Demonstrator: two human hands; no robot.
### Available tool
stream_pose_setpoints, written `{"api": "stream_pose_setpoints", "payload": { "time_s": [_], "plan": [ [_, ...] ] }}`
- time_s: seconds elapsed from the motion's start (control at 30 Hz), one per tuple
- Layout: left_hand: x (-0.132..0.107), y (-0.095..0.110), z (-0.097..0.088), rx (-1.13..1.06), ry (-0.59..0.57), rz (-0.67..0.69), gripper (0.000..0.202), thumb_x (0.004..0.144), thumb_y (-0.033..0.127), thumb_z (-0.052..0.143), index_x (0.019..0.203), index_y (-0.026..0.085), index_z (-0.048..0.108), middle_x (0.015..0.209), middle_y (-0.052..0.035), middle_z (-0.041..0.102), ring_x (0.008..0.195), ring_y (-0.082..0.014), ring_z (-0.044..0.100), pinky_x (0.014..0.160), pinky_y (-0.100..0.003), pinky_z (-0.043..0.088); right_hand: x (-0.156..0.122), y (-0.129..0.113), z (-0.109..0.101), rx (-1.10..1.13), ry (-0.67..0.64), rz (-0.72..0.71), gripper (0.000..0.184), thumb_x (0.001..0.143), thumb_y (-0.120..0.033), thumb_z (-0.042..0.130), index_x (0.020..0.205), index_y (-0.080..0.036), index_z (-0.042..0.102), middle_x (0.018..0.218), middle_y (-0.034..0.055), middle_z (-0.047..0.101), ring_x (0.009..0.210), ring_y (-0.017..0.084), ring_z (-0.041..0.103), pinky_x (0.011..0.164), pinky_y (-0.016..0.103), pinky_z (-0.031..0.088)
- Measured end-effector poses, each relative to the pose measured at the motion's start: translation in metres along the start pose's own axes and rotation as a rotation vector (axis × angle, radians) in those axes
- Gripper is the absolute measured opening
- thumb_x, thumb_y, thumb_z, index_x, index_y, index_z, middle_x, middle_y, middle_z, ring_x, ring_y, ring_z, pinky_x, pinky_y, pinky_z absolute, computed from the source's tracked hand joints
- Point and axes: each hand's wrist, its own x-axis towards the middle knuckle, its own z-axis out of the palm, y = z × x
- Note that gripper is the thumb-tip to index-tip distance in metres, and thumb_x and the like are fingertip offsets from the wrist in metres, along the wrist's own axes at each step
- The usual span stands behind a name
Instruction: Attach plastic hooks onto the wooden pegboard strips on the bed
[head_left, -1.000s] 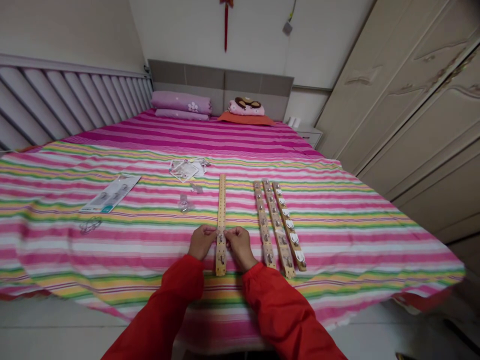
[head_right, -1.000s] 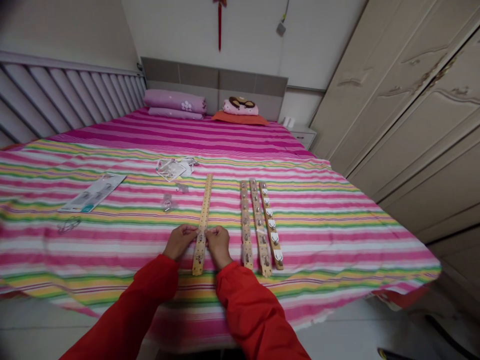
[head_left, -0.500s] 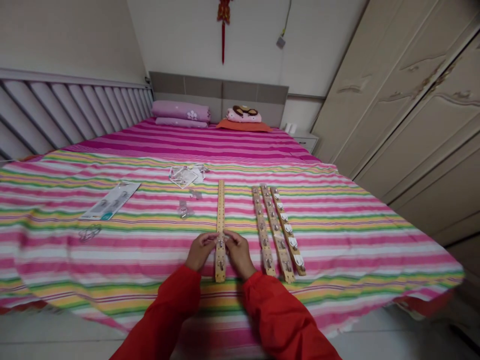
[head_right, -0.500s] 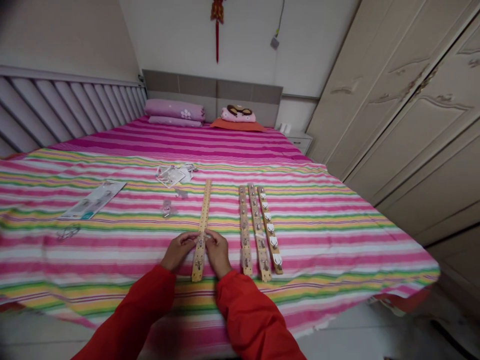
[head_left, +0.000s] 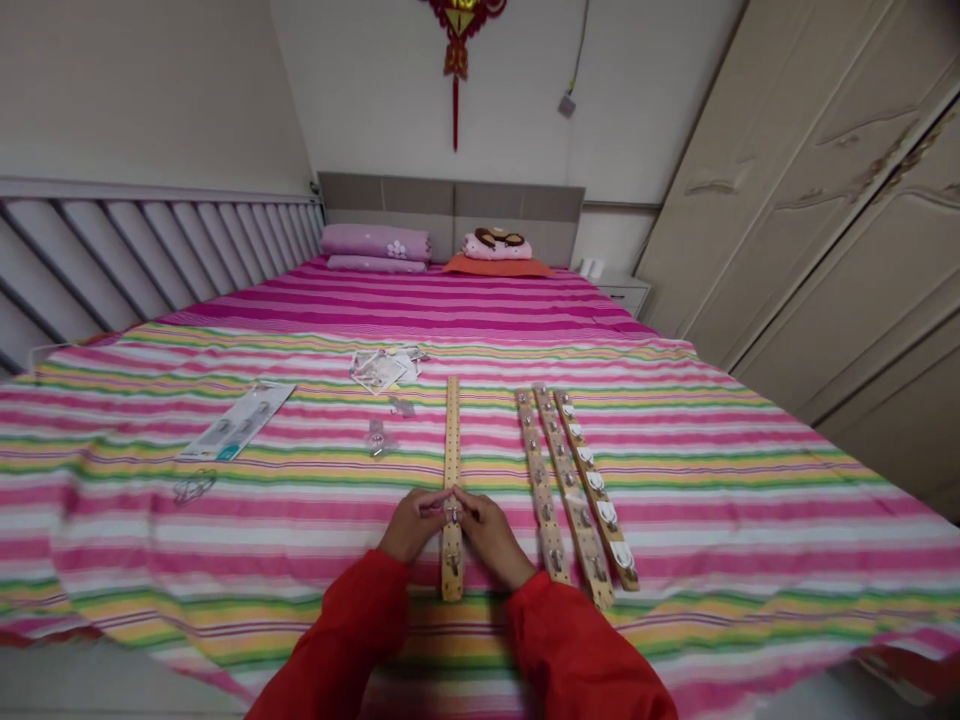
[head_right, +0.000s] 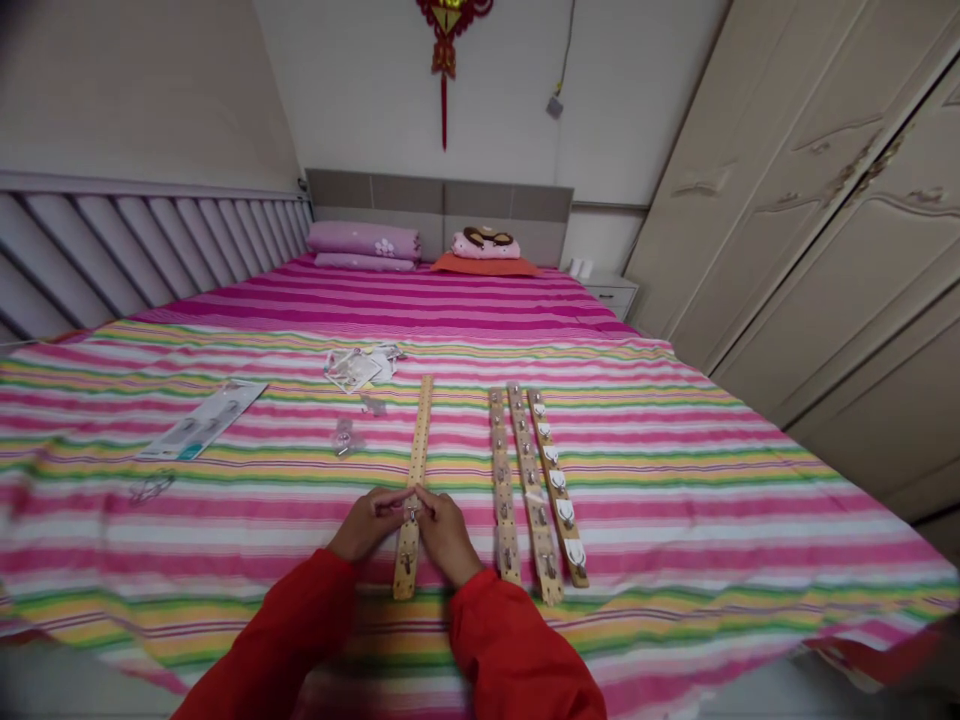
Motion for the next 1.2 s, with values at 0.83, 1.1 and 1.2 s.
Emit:
{"api": "stream_pose_setpoints", "payload": {
  "time_s": [0.83,1.1,1.2],
  "plan": [
    [0.052,0.003,-0.089,0.380,0.567,-0.025,0.014,0.059,0.034,0.064,0.065,0.021,0.065,0.067,-0.0038,0.067,0.068,-0.0210,0.062,0.070,-0.031,0.046,-0.017,-0.011,-0.003,0.444,0.123,0.219,0.033,0.062,-0.039,0.072,0.085,-0.016,0.069,0.044,-0.0080,0.046,0.038,0.008,0.036,0.038,0.021,0.025],
    [0.032,0.020,-0.081,0.001,0.547,-0.049,0.027,0.048,0.039,0.073,0.064,0.019,0.065,0.061,-0.0010,0.067,0.064,-0.0174,0.060,0.062,-0.027,0.047,-0.018,-0.012,-0.003,0.481,0.152,0.251,0.027,0.064,-0.035,0.070,0.081,-0.015,0.067,0.042,-0.0082,0.046,0.035,0.007,0.033,0.036,0.020,0.022],
    [0.017,0.026,-0.071,-0.180,0.519,-0.114,0.042,0.042,0.046,0.078,0.071,0.017,0.068,0.065,-0.0018,0.068,0.061,-0.0147,0.059,0.057,-0.025,0.046,-0.019,-0.017,-0.004,0.530,0.165,0.256,0.027,0.064,-0.037,0.070,0.079,-0.015,0.066,0.046,-0.0064,0.051,0.035,0.006,0.034,0.035,0.020,0.021]
  ]
}}
